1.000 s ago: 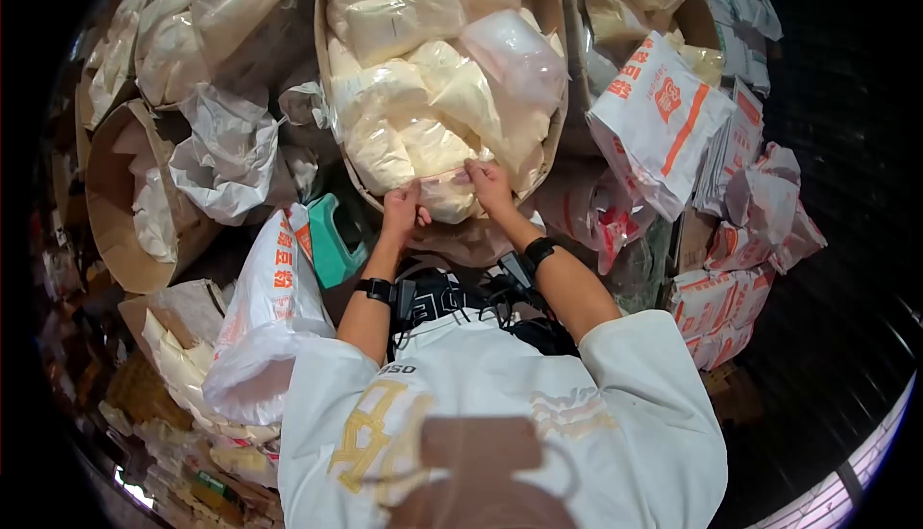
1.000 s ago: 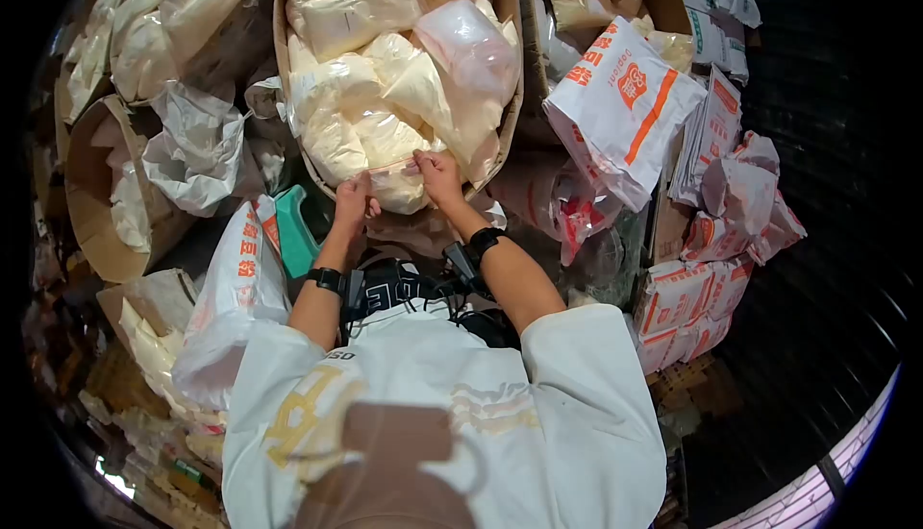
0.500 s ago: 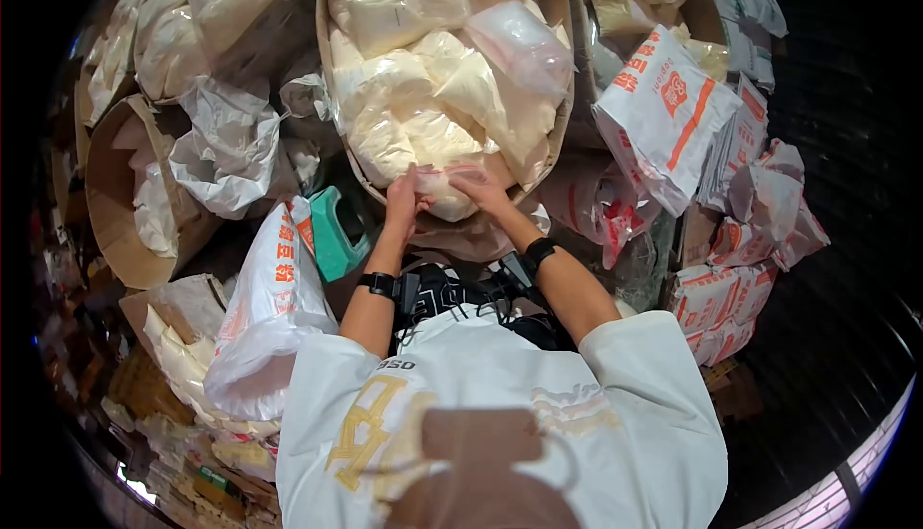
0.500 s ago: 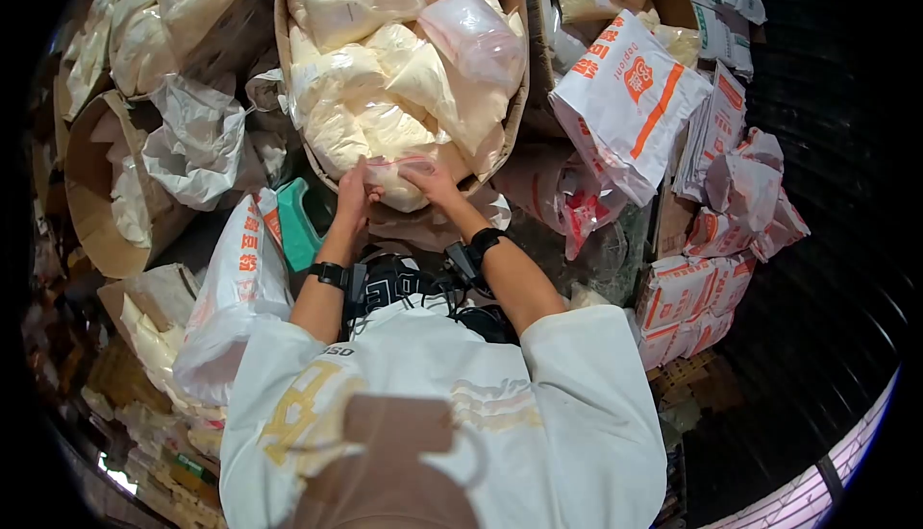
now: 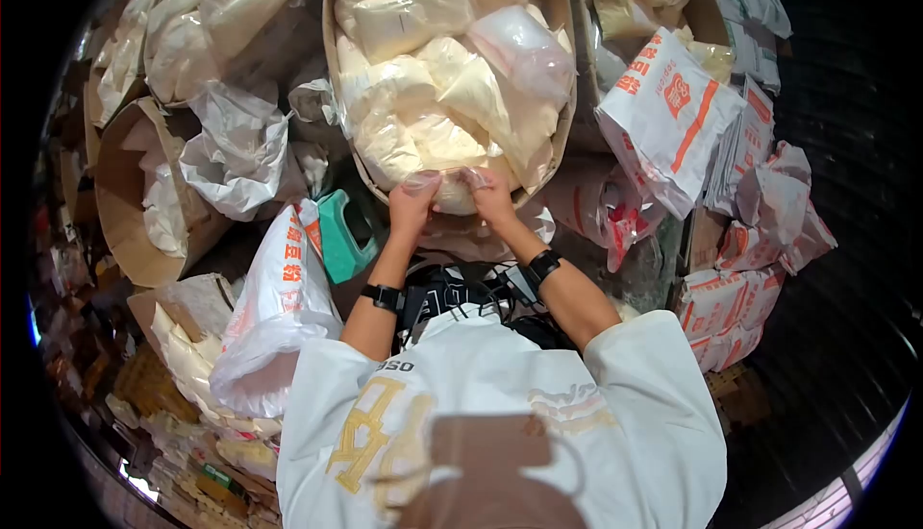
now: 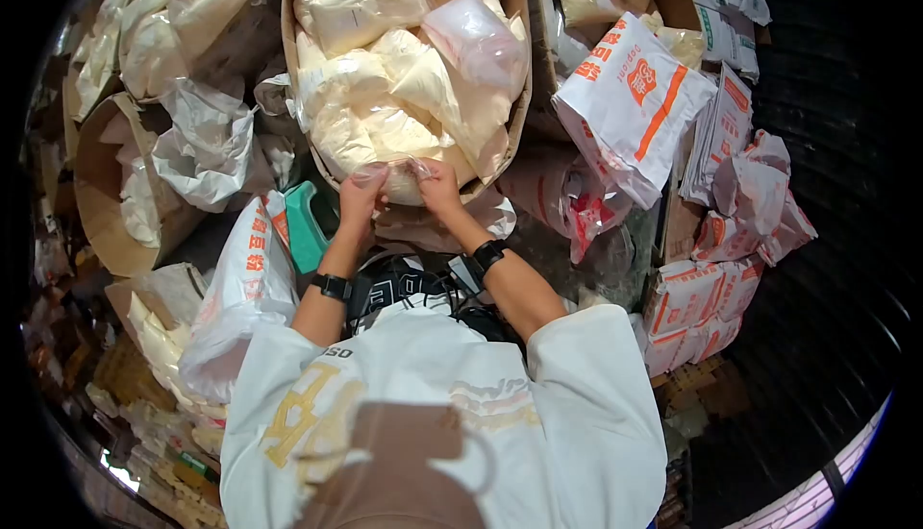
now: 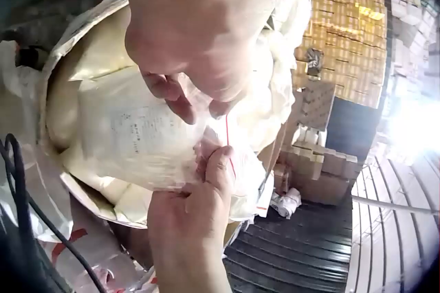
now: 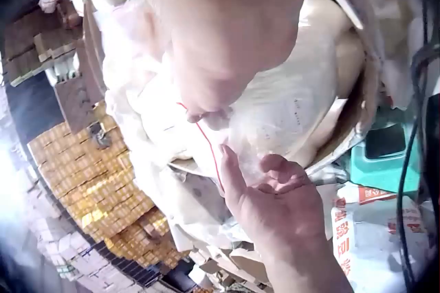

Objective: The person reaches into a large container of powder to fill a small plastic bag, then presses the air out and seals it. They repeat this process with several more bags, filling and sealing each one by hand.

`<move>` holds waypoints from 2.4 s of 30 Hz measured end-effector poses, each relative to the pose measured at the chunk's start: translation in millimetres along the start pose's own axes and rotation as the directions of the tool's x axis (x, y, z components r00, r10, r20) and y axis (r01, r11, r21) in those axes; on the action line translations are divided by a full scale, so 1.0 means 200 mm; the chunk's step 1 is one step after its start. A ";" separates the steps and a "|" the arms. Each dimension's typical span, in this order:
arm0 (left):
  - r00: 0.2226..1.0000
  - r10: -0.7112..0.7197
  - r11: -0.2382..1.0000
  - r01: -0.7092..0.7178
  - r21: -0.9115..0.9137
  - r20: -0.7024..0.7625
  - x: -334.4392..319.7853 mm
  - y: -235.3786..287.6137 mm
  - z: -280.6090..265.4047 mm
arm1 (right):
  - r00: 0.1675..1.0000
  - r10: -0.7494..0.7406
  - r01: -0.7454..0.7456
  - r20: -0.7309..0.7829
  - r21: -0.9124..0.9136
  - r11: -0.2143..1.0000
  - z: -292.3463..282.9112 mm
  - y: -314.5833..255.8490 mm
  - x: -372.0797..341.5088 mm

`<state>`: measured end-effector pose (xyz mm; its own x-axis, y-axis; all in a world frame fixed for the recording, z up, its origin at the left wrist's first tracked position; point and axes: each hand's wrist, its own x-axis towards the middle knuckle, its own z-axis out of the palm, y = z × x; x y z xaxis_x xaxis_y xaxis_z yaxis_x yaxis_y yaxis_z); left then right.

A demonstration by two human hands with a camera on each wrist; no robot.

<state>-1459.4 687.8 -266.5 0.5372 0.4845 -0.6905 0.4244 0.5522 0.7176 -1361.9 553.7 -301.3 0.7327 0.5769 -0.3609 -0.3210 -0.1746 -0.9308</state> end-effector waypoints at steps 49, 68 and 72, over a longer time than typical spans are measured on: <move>0.913 0.375 0.864 -0.406 0.299 0.158 0.32 0.65 -0.05 | 0.819 -0.406 0.559 0.405 -0.720 0.411 0.16 -0.71 0.22; 0.848 0.527 0.664 -0.455 0.594 0.059 0.14 0.60 0.04 | 0.809 -0.292 0.580 0.510 -0.771 0.261 0.11 -0.63 0.22; 0.863 0.504 0.675 -0.415 0.610 0.029 0.11 0.64 0.06 | 0.903 -0.073 0.423 0.423 -0.850 0.313 0.17 -0.65 0.25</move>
<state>-1384.7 762.2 -188.5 0.6990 0.6766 -0.2317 0.5085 -0.2424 0.8262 -1303.9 632.6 -196.5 0.4318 0.8711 -0.2340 0.7199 -0.4892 -0.4924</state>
